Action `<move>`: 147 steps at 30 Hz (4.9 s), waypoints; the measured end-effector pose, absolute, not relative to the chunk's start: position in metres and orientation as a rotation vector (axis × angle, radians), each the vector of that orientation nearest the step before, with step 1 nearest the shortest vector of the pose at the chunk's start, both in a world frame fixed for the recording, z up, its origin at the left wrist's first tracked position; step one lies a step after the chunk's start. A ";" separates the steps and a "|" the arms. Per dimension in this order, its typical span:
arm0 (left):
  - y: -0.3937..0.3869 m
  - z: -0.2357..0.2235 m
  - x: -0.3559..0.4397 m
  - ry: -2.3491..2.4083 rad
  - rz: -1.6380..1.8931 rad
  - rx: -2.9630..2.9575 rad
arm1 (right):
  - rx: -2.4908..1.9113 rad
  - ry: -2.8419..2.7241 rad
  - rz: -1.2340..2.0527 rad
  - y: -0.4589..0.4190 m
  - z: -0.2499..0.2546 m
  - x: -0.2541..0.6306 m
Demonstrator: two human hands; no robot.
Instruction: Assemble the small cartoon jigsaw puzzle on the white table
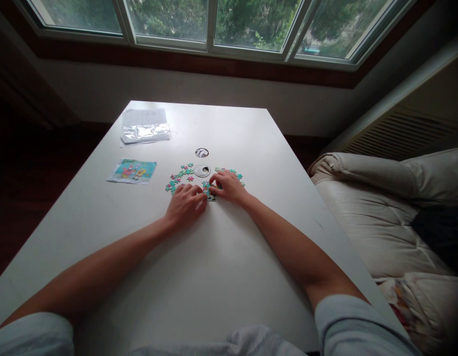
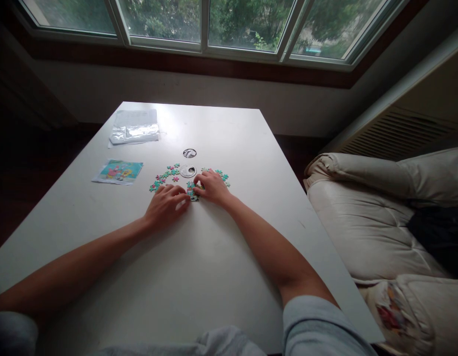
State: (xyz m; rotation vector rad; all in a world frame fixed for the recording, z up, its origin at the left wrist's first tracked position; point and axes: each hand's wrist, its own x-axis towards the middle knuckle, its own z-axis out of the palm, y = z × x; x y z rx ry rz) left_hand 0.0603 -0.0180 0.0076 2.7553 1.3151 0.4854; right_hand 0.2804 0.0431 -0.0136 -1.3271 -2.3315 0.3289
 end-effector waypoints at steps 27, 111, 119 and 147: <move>-0.033 0.021 0.057 1.084 0.370 2.965 | -1.214 -2.332 0.397 0.050 -0.013 0.291; 0.016 0.012 0.042 0.567 0.377 2.889 | -1.240 -1.961 0.739 0.021 -0.008 0.338; 0.016 0.011 0.041 0.564 0.368 2.888 | -1.177 -1.977 0.773 0.024 0.004 0.322; 0.023 -0.001 0.042 0.608 0.452 2.971 | -1.218 -2.063 0.503 0.061 -0.022 0.253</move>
